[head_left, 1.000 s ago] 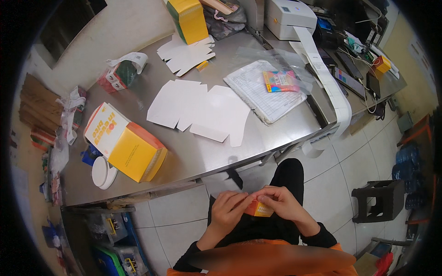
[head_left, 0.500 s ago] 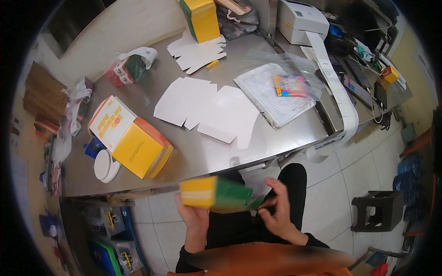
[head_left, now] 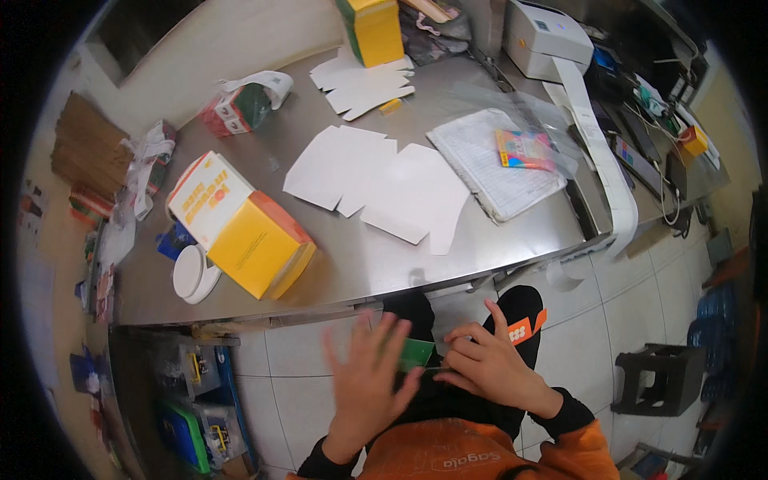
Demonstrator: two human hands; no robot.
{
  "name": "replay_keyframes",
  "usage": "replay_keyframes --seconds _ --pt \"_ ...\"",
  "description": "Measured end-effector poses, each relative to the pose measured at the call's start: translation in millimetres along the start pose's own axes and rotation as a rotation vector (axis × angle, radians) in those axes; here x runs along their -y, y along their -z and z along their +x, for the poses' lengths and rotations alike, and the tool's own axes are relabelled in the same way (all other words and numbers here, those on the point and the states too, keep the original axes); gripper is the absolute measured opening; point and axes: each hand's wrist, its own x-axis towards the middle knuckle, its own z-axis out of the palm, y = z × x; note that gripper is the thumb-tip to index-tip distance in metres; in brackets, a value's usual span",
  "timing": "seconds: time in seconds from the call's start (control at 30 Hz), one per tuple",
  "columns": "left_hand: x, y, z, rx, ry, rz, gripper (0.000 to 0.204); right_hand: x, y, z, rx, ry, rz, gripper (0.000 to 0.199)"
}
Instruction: The person assembles small rectangular boxes by folding flat cardboard pieces and inserting them into a larger yellow and green box. The person repeatedly picks up flat pieces, folds them, and places them into the box, then stacks the completed boxes on the table.
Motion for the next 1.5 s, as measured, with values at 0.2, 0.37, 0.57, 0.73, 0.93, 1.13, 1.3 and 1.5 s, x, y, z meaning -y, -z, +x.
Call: replay_keyframes --seconds 0.2,0.37,0.57,0.73,0.93,1.13,1.3,1.5 --pt "-1 -19 10 0.144 -0.035 -0.672 0.022 11 11 -17 -0.18 -0.146 -0.12 0.017" --pt "-17 -27 7 -0.046 -0.451 -0.624 0.016 -3 0 -24 -0.096 -0.233 0.079 0.015" --pt "-4 -23 7 0.015 -0.29 -0.948 0.022 -13 -16 -32 -0.177 -0.184 0.491 0.003" --pt "-9 -36 12 0.02 -0.462 -0.836 0.023 -14 -22 -35 0.034 -0.172 0.579 0.005" --pt "3 -65 13 0.024 -0.42 -0.774 0.019 -25 -18 -37 0.185 -0.181 0.301 0.013" --pt "7 -77 -1 0.22 -0.266 -0.804 0.022 -29 -27 -37 0.05 0.011 0.143 0.015" --pt "-5 -44 -12 0.006 0.006 -0.987 0.01 -20 -27 -63 -0.451 0.166 0.144 0.025" --pt "-5 -6 -29 0.268 0.405 -1.457 0.04 28 -86 -95 -0.888 -0.483 1.155 0.065"
